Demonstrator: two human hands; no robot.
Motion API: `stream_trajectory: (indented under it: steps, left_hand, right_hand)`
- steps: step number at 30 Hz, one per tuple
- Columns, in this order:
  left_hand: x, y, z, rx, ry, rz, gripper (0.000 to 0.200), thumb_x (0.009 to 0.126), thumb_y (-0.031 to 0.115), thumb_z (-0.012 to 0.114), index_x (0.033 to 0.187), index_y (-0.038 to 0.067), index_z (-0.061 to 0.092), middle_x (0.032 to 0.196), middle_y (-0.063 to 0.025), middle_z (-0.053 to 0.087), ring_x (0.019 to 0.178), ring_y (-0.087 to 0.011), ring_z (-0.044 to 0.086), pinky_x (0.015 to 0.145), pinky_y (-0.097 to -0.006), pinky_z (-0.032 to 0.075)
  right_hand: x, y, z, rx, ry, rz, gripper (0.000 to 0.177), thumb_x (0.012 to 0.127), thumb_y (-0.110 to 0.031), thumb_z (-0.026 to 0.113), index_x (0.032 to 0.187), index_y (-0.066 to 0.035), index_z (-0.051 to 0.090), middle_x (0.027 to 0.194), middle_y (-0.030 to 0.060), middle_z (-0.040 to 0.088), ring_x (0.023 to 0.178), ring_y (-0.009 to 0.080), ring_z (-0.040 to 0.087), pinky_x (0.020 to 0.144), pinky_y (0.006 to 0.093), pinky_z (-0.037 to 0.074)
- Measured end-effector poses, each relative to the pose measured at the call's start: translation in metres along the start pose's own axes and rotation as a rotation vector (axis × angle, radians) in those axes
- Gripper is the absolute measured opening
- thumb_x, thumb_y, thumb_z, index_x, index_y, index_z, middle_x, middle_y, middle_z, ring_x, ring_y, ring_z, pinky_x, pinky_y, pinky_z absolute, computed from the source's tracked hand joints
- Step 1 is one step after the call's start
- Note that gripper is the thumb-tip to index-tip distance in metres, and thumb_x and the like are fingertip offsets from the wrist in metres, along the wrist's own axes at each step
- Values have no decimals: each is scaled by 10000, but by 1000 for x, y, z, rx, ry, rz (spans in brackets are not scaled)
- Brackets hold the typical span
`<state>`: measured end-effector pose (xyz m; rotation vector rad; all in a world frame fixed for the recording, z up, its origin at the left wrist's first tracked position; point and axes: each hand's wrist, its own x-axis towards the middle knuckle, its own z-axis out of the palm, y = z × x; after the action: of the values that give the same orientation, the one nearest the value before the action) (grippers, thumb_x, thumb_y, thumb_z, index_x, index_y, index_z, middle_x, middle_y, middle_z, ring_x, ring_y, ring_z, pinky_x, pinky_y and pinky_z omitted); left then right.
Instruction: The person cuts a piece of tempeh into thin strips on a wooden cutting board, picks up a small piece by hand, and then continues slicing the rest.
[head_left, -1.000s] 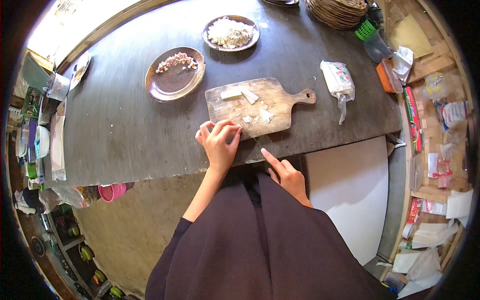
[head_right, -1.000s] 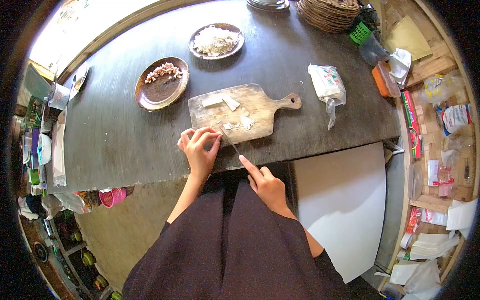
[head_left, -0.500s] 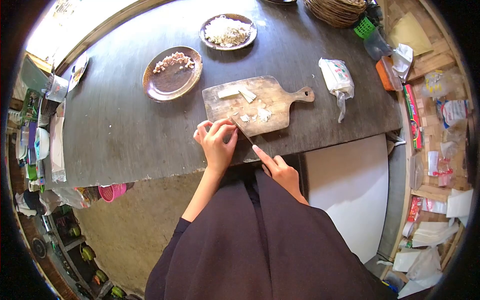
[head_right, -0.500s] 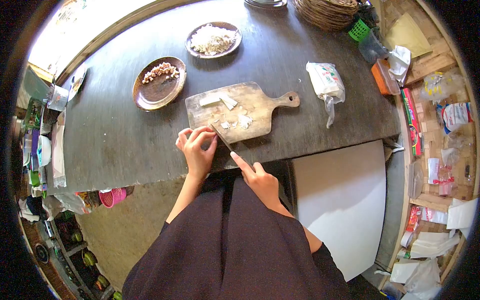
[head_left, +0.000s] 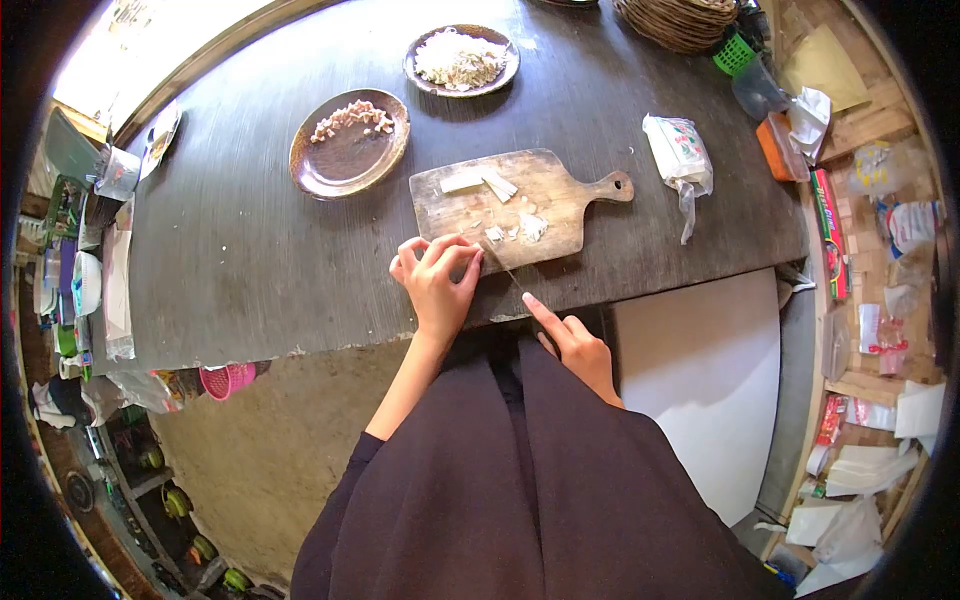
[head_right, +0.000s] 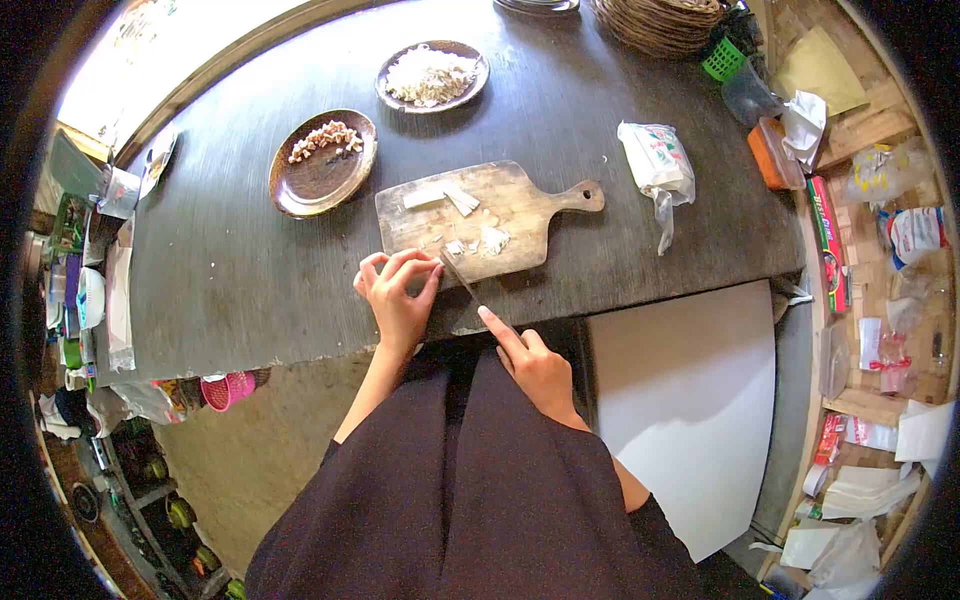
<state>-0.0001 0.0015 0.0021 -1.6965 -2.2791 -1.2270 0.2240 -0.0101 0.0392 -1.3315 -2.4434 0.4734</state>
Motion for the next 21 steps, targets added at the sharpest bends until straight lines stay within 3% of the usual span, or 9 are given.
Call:
stream_trajectory:
  steps: [13, 21]
  left_hand:
    - [-1, -2, 0, -5, 3, 13, 123, 771, 170, 827, 868, 189, 754, 1057, 114, 729, 1112, -250, 527, 1001, -420, 314]
    - [-2, -2, 1, 3, -11, 6, 123, 772, 172, 827, 872, 185, 757, 1065, 114, 730, 1129, -253, 525, 1015, -427, 305]
  right_hand:
    - [0, -7, -4, -9, -60, 6, 646, 933, -211, 680, 1499, -456, 485, 767, 53, 505, 547, 284, 637, 519, 408, 571]
    - [10, -2, 17, -145, 29, -67, 659, 914, -238, 703, 1496, -463, 489, 732, 29, 496, 490, 222, 597, 464, 351, 549]
